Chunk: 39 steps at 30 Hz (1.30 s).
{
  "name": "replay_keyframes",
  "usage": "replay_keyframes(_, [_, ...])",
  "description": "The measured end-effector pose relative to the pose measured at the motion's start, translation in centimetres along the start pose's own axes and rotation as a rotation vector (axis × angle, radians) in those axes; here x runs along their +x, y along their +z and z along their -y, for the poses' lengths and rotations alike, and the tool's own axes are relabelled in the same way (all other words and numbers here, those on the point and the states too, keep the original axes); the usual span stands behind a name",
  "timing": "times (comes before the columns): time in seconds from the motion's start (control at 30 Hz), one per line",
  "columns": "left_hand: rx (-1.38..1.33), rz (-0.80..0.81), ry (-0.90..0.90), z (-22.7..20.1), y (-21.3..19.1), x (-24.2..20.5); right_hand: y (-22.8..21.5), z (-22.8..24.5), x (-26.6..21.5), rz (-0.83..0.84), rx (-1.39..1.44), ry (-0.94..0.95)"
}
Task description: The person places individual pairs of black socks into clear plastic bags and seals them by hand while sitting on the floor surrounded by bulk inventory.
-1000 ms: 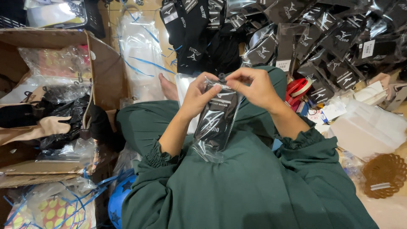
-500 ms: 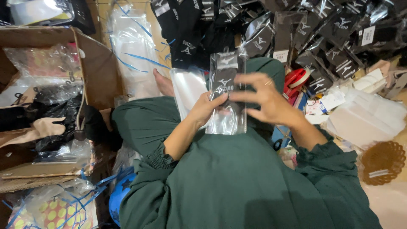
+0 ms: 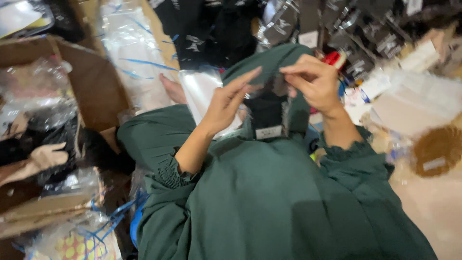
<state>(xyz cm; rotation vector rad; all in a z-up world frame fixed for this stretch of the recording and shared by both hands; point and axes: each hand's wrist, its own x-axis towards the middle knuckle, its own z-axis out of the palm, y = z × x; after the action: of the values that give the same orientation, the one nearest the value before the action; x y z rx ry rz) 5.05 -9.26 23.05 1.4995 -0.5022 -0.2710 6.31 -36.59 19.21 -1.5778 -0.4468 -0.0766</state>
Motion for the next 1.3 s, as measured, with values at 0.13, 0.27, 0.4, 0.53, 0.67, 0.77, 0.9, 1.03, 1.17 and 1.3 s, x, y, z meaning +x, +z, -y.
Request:
replay_keyframes(0.13, [-0.052, -0.209, 0.025, 4.3, 1.3, 0.9, 1.7, -2.7, -0.9, -0.187, -0.067, 0.027])
replay_keyframes(0.27, [0.000, -0.426, -0.013, 6.7, 0.6, 0.5, -1.4, -6.1, -3.8, -0.333, -0.172, 0.079])
replay_keyframes(0.4, [-0.039, -0.453, -0.046, 6.7, 0.7, 0.3, -8.6, -18.4, -14.4, -0.787, -0.873, 0.286])
replay_keyframes(0.53, [-0.013, -0.393, -0.007, 6.9, 1.2, 0.7, -9.6, -21.9, -17.3, -0.947, -0.100, 0.867])
replay_keyframes(0.67, [-0.037, -0.342, -0.039, 6.5, 0.9, 0.5, -5.7, -17.9, -16.1, -1.050, 0.151, 0.727])
replay_keyframes(0.77, [-0.070, -0.314, -0.042, 6.1, 0.5, 0.3, -5.9, -22.8, -19.5, -1.108, 0.144, 0.810])
replay_keyframes(0.9, [-0.092, -0.268, -0.048, 7.5, 0.4, 0.1, -6.8, -22.5, -17.7, -1.071, 0.210, 0.969])
replay_keyframes(1.03, [-0.015, -0.296, -0.021, 5.9, 0.6, 0.2, -12.4, -28.5, -21.1, -0.823, -0.185, 1.175])
replay_keyframes(1.17, [0.043, -0.321, -0.070, 6.1, 1.1, 0.4, -12.9, -24.5, -20.7, -0.407, -0.831, 1.090])
replay_keyframes(1.3, [0.127, -0.337, -0.014, 4.8, 1.2, 0.5, -12.7, -23.9, -21.4, -0.369, -0.978, 1.059])
